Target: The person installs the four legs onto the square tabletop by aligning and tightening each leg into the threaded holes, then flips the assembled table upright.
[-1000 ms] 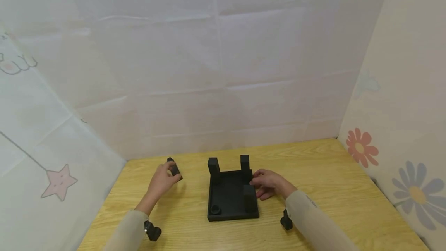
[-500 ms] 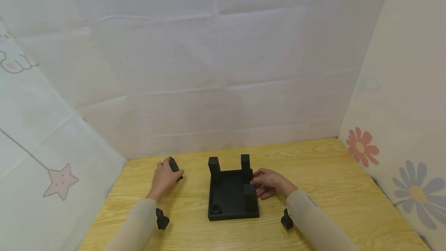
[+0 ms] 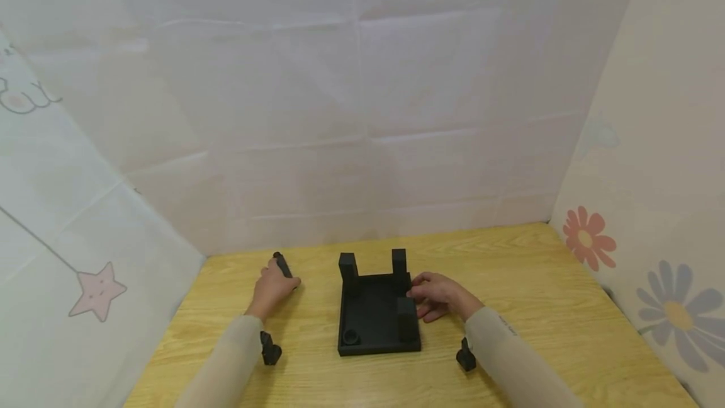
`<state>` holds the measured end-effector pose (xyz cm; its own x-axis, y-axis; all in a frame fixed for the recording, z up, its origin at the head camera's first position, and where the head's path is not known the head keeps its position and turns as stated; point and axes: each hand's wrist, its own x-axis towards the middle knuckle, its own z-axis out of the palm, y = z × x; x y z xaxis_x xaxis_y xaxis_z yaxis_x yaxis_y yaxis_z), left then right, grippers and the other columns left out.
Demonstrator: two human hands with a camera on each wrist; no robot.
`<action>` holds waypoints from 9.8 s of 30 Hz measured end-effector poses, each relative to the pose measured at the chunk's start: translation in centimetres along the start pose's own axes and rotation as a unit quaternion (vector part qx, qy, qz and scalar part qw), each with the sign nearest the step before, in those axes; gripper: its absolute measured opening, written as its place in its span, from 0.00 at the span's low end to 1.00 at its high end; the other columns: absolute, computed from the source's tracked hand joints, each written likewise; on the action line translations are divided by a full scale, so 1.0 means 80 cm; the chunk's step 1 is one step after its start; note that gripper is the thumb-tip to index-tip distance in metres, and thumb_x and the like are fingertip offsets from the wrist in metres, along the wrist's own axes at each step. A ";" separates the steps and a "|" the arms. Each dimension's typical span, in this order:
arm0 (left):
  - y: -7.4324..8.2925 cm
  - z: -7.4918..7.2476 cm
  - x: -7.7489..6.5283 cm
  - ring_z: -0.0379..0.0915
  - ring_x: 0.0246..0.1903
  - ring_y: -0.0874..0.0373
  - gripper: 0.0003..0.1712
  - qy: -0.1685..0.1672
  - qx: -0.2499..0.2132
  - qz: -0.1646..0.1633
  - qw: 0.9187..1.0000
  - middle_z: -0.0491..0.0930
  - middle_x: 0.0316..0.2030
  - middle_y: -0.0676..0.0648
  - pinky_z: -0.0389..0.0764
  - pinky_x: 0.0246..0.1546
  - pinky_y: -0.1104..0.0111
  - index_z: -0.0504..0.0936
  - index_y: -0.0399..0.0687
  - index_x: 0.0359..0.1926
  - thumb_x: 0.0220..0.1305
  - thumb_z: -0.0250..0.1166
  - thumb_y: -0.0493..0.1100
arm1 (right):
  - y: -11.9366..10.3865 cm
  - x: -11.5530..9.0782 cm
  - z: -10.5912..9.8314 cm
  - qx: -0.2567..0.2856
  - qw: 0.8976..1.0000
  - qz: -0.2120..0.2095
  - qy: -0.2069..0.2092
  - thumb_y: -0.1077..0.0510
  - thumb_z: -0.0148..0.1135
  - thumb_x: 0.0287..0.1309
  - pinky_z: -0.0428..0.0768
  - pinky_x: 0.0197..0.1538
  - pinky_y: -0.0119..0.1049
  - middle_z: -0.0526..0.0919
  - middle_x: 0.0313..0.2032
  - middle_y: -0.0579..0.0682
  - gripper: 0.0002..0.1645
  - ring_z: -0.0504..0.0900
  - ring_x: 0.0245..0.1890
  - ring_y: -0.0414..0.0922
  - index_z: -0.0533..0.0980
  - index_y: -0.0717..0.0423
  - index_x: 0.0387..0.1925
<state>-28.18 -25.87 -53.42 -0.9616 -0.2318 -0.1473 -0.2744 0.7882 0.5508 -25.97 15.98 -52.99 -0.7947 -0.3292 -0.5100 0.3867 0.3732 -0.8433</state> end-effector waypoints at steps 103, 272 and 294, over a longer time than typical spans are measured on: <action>0.160 0.010 -0.258 0.73 0.50 0.50 0.30 -0.112 -0.353 0.270 0.889 0.68 0.52 0.39 0.84 0.45 0.70 0.67 0.51 0.70 0.71 0.66 0.44 | -0.087 -0.146 0.120 0.122 0.969 -0.217 0.002 0.42 0.54 0.74 0.83 0.54 0.52 0.74 0.61 0.64 0.37 0.81 0.54 0.55 0.61 0.59 0.73; 0.070 0.081 -0.105 0.76 0.44 0.55 0.43 -0.205 -0.249 0.149 0.935 0.75 0.58 0.39 0.80 0.45 0.62 0.61 0.39 0.75 0.66 0.70 0.48 | -0.116 -0.095 0.139 -0.359 0.862 -0.358 -0.007 0.59 0.66 0.66 0.78 0.61 0.45 0.76 0.60 0.45 0.25 0.77 0.61 0.45 0.73 0.51 0.63; 0.065 0.078 -0.109 0.75 0.48 0.50 0.41 -0.194 -0.250 0.139 0.938 0.74 0.59 0.39 0.80 0.48 0.55 0.61 0.40 0.75 0.67 0.68 0.45 | -0.138 -0.098 0.145 -0.491 0.795 -0.356 -0.008 0.48 0.70 0.63 0.75 0.33 0.29 0.75 0.40 0.41 0.22 0.70 0.28 0.33 0.80 0.46 0.56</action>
<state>-21.30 -16.19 -54.40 -0.9533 0.2448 -0.1768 -0.0670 0.3993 0.9144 -18.61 4.32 -41.64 -0.6387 -0.7689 0.0287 -0.7174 0.5816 -0.3835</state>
